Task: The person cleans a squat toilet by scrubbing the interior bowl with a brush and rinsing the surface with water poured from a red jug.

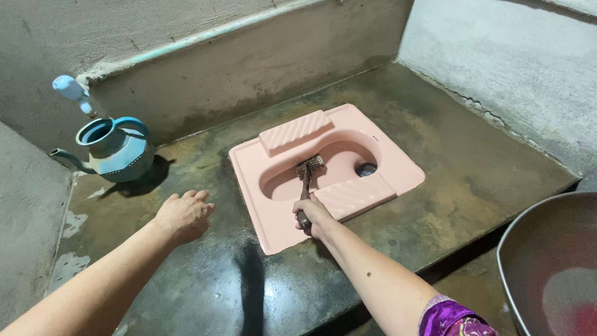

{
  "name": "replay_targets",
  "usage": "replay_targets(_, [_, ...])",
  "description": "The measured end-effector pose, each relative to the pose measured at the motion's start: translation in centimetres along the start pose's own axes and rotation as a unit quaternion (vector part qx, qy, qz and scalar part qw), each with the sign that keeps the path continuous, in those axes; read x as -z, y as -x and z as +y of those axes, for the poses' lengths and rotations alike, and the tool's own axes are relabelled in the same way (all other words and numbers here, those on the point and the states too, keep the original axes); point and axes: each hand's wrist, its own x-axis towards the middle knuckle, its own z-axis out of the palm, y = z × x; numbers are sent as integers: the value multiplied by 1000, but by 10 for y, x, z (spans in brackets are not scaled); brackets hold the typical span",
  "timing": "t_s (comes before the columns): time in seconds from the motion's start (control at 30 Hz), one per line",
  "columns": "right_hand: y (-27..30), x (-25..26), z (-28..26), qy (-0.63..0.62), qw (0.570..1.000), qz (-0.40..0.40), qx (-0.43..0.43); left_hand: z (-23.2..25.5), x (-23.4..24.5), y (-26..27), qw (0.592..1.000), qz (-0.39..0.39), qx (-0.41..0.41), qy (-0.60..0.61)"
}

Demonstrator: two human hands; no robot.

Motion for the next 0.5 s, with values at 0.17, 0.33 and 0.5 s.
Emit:
replay_targets(0.17, [-25, 9, 1, 26, 999, 23, 16, 4, 1, -11, 1000, 28, -6, 2])
replay_targets(0.33, [-44, 58, -13, 36, 997, 57, 40, 1, -5, -12, 1000, 13, -17, -9])
replay_targets(0.5, [-79, 86, -33, 13, 998, 53, 18, -3, -14, -15, 1000, -11, -12, -17])
